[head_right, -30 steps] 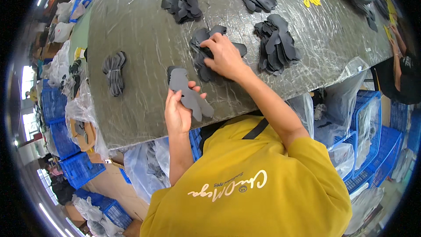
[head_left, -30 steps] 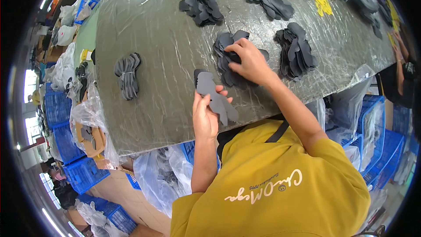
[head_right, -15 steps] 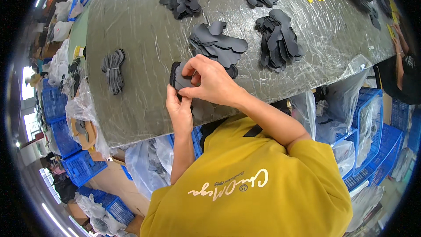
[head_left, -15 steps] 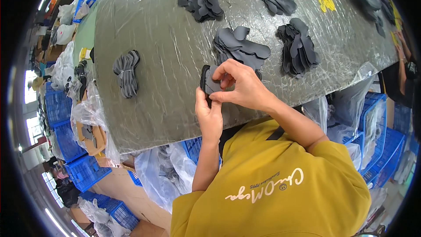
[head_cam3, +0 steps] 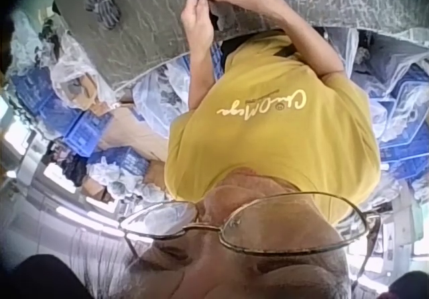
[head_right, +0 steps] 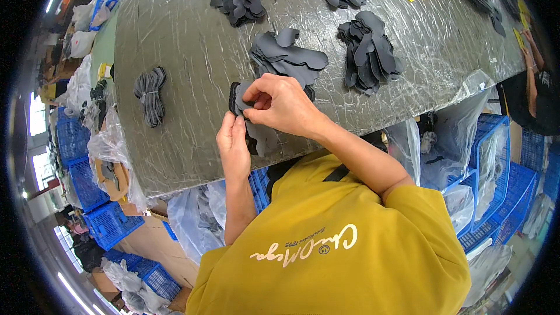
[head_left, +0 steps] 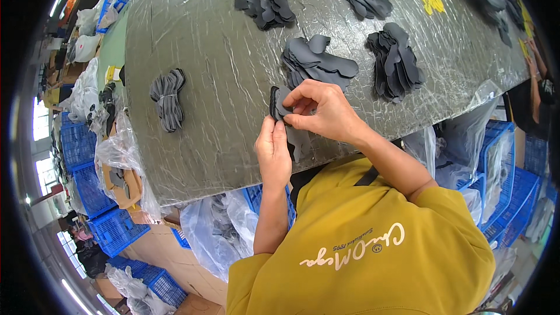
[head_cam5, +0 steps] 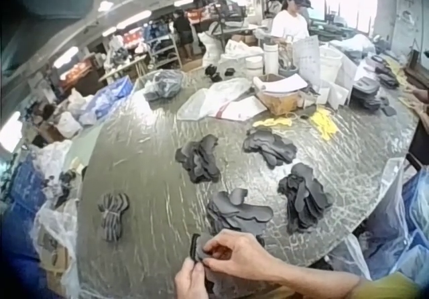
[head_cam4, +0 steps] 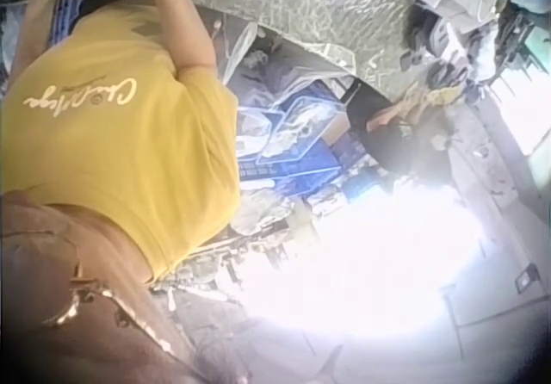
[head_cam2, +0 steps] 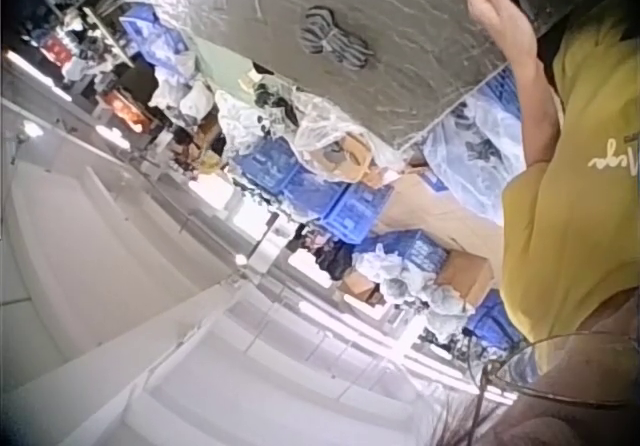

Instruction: The recorder is sorting and counting dark gray shoe upper components on a workbench in a factory setting.

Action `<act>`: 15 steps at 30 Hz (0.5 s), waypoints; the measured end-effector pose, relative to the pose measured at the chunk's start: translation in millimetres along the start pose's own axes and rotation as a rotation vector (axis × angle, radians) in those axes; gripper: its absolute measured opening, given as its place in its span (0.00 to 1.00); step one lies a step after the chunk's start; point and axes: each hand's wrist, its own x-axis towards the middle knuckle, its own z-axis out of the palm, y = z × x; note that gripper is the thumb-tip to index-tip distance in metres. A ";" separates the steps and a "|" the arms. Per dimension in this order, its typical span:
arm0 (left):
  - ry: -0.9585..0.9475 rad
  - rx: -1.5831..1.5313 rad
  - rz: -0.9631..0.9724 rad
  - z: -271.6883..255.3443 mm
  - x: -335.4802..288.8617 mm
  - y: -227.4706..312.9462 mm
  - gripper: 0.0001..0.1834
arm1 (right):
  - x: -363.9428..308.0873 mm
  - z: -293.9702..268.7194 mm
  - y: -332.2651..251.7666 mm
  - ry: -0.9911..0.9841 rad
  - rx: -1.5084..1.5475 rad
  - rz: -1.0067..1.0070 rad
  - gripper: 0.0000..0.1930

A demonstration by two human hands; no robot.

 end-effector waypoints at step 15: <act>0.068 0.382 0.122 10.1 -4.5 20.8 0.11 | -1.3 1.6 -1.5 0.035 0.000 0.010 0.13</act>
